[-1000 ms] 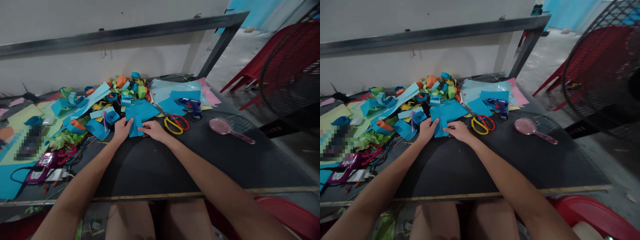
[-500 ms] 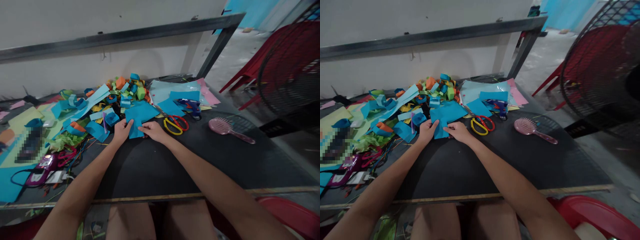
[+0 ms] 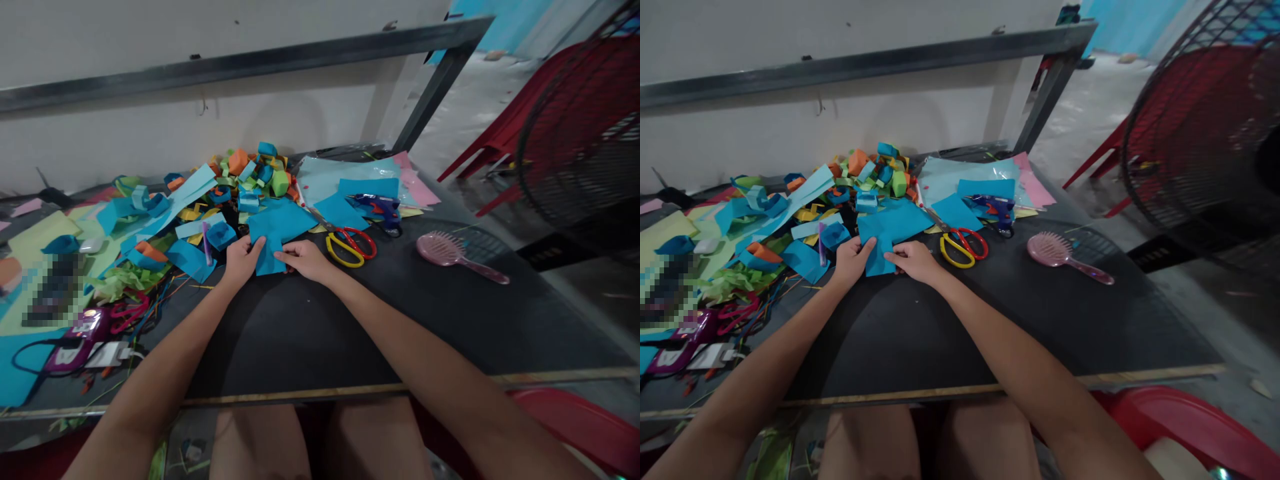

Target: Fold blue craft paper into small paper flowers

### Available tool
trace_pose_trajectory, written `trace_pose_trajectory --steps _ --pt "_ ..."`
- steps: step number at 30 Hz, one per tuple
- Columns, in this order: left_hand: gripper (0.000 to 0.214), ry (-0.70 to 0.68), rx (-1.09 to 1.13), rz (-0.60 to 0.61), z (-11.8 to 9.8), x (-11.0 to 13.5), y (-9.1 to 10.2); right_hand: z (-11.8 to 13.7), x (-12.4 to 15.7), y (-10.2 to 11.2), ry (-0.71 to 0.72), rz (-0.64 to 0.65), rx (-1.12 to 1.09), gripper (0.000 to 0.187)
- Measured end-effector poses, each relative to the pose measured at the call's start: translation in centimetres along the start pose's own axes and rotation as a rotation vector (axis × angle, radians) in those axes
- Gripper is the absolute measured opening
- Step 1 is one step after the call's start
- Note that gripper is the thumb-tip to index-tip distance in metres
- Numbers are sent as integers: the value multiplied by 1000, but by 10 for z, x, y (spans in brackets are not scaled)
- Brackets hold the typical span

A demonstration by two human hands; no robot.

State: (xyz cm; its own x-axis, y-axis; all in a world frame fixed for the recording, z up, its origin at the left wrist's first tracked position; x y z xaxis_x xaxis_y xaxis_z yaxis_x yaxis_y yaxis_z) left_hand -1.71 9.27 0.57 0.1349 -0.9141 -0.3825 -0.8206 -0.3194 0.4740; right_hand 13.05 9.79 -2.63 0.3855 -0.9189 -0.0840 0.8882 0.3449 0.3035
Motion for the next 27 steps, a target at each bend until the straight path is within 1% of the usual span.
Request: trace_pose_trajectory --steps 5,12,18,20,23,27 --pt "38 -4 5 11 -1 0 -1 0 0 0 -3 2 -16 51" --pt "44 -31 -17 -14 -3 0 1 3 1 2 17 -18 23 53" --pt "35 -25 -7 7 -1 0 -2 0 1 -2 -21 36 -52 52" --pt "36 -24 -9 4 0 0 -1 0 1 -1 -22 13 -75 50" --pt "36 -7 7 -5 3 0 0 -2 2 4 -19 -61 -90 46" --pt "39 28 103 62 6 1 -6 -2 2 9 -15 -119 -123 45"
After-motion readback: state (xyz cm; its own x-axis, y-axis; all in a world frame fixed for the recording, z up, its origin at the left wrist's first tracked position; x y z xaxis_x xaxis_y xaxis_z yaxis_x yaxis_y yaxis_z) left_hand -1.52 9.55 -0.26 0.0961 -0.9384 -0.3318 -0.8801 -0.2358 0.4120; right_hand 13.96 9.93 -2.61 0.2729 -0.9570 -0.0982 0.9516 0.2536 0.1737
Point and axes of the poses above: each hand's wrist, its own x-axis away from the middle knuckle, its own y-axis out of the back of the hand, z = x × y, the point moved 9 cm from there along -x, towards the middle knuckle, and after that the axes turned 6 degrees about -z, right-handed, at the moved point
